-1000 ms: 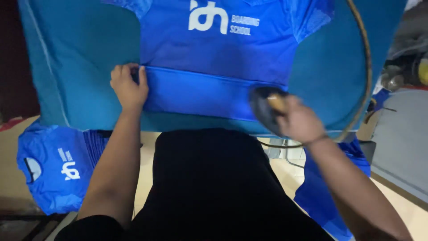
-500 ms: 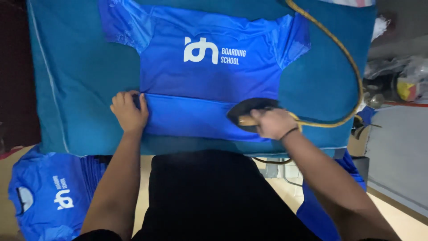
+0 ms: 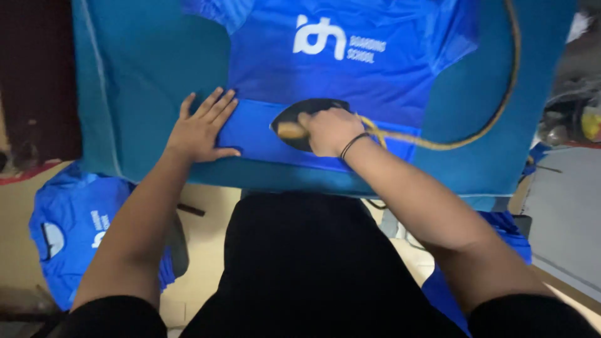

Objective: The recorder is ironing several blue shirts on an ironing board using a heavy iron.

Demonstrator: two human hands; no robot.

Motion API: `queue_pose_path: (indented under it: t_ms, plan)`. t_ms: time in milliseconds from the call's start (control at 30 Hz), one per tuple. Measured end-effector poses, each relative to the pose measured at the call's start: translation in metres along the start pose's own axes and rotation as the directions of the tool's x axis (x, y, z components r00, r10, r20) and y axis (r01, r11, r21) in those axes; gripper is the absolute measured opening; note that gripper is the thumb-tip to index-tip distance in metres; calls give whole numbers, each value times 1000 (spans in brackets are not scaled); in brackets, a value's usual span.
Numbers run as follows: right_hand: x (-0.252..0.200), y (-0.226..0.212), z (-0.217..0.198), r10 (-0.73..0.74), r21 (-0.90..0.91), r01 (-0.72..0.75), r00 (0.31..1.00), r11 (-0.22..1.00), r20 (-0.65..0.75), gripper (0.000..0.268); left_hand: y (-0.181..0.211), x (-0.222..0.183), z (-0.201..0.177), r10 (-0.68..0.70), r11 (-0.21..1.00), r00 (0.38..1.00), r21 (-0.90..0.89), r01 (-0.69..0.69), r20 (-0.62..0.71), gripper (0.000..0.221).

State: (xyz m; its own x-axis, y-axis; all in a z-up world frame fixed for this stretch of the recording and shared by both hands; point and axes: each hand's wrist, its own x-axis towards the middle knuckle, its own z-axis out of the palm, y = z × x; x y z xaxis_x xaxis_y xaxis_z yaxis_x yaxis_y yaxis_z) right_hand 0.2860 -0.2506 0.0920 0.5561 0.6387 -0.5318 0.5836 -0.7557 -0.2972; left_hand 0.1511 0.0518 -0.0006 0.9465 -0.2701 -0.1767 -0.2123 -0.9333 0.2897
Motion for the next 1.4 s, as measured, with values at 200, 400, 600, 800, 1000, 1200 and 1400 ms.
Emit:
queue_pose_path:
  t_ms: [200,400,600,800,1000,1200,1400]
  plan:
    - [36,-63,-9,-68,2,68,998,998,11,38,-3,-1,-23,-99,995,994,-7,99,56,149]
    - [60,-94,-2,-77,-29,76,997,997,-24,31,-7,-4,-21,-94,995,993,-9,95,71,161]
    - [55,-94,10,-249,-100,255,966,962,69,25,-4,-1,-19,-139,990,985,7,139,101,166]
    - [25,-67,17,121,180,-88,975,980,-185,33,-3,9,-16,-184,981,970,85,172,161,171]
    - [-64,52,35,525,243,-484,839,841,-145,34,6,9,-17,-204,974,965,134,183,167,172]
    - [-115,121,31,434,104,-426,899,899,-62,37,7,14,-10,-232,954,951,239,182,203,174]
    - [-139,158,23,319,29,-317,945,948,-72,34,34,30,-33,-349,911,882,334,241,316,176]
